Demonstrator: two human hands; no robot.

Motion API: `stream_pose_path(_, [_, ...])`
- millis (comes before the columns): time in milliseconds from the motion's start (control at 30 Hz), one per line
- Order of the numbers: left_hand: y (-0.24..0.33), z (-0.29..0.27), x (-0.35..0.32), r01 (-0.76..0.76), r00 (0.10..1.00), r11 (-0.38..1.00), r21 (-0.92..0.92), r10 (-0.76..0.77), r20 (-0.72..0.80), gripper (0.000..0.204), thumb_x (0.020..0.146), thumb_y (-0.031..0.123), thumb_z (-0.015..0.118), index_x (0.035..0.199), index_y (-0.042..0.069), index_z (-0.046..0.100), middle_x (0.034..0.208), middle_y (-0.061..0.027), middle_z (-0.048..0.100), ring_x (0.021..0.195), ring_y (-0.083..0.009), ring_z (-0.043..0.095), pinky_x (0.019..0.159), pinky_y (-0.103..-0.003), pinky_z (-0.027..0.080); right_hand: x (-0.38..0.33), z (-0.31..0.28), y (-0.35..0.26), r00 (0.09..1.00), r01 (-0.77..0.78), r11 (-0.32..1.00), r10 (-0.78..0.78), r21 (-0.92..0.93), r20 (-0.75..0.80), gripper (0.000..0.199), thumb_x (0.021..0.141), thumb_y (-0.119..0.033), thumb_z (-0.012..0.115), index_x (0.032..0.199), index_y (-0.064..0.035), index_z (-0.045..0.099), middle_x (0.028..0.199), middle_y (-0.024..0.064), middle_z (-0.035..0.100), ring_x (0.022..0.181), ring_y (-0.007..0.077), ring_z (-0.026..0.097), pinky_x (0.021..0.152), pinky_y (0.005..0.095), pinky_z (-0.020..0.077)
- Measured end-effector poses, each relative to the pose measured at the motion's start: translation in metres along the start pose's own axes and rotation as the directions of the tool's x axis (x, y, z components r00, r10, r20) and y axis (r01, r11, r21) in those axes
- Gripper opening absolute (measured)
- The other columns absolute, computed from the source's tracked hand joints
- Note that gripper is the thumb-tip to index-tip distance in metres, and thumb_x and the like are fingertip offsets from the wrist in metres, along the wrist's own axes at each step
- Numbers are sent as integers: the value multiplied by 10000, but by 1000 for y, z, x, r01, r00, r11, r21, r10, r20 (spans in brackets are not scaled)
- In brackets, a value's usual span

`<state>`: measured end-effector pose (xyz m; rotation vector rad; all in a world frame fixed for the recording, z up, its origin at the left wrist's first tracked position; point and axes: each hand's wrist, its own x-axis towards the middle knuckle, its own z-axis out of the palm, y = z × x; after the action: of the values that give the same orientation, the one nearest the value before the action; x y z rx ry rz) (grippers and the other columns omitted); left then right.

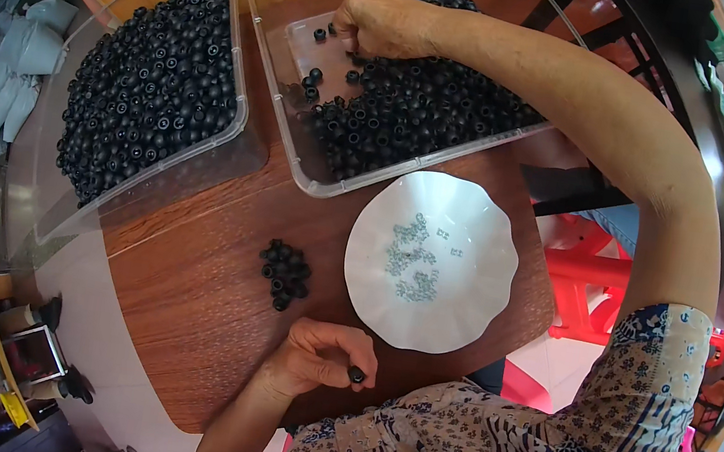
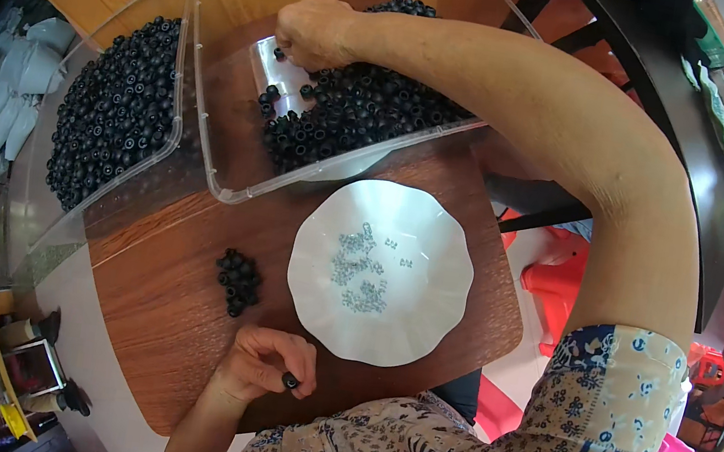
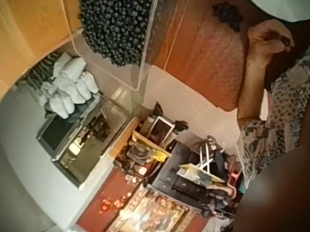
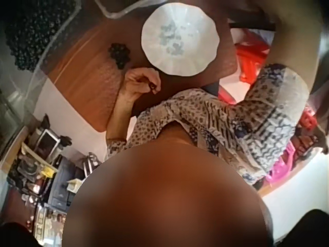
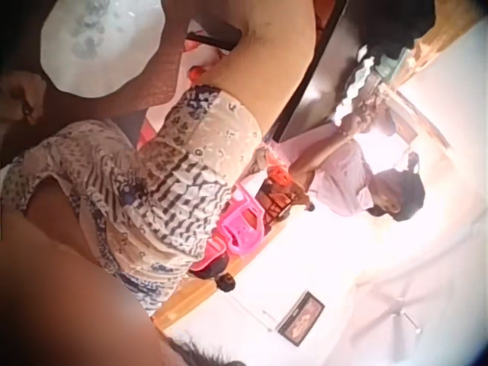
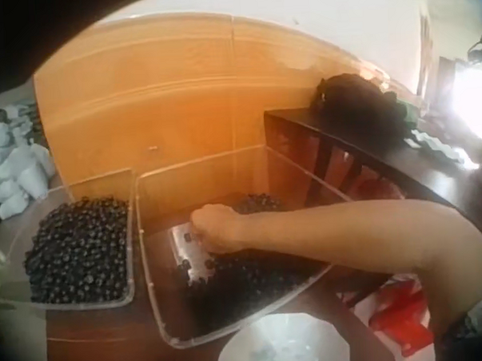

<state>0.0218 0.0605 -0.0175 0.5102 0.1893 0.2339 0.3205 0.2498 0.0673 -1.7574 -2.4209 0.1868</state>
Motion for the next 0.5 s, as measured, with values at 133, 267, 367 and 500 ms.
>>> stream_pose_path(133, [2, -1, 0, 13, 1000, 1000, -11, -13, -1, 202, 730, 64, 739, 868, -49, 644, 837, -156, 623, 735, -187, 588, 659, -272, 480, 11, 12, 0, 996, 90, 996, -90, -27, 18, 115, 604, -1, 674, 714, -36, 663, 707, 115, 658, 715, 283, 649, 630, 389, 491])
stream_pose_path(267, [3, -2, 1, 3, 1000, 1000, 0, -3, -3, 207, 737, 73, 738, 869, -52, 642, 843, -153, 623, 734, -182, 585, 664, -272, 476, 11, 13, -17, 987, 141, 990, -142, 26, 74, 123, 599, 21, 667, 701, -47, 663, 703, 111, 659, 711, 278, 650, 619, 378, 494])
stream_pose_path(367, [2, -1, 1, 12, 999, 1000, 7, -12, -32, 222, 708, 73, 750, 851, -57, 642, 817, -188, 620, 718, -225, 579, 627, -307, 479, 12, 23, -19, 972, 155, 979, -175, 132, 159, 126, 611, 37, 661, 698, -56, 661, 702, 102, 657, 718, 267, 652, 615, 368, 497])
stream_pose_path(500, [1, -1, 0, 10, 997, 1000, 23, -8, -81, 235, 687, 76, 761, 839, -60, 643, 784, -219, 618, 695, -265, 576, 585, -338, 479, 10, 32, -28, 945, 237, 971, -227, -13, 236, 133, 646, 43, 643, 713, -70, 655, 714, 92, 655, 743, 270, 652, 617, 368, 501])
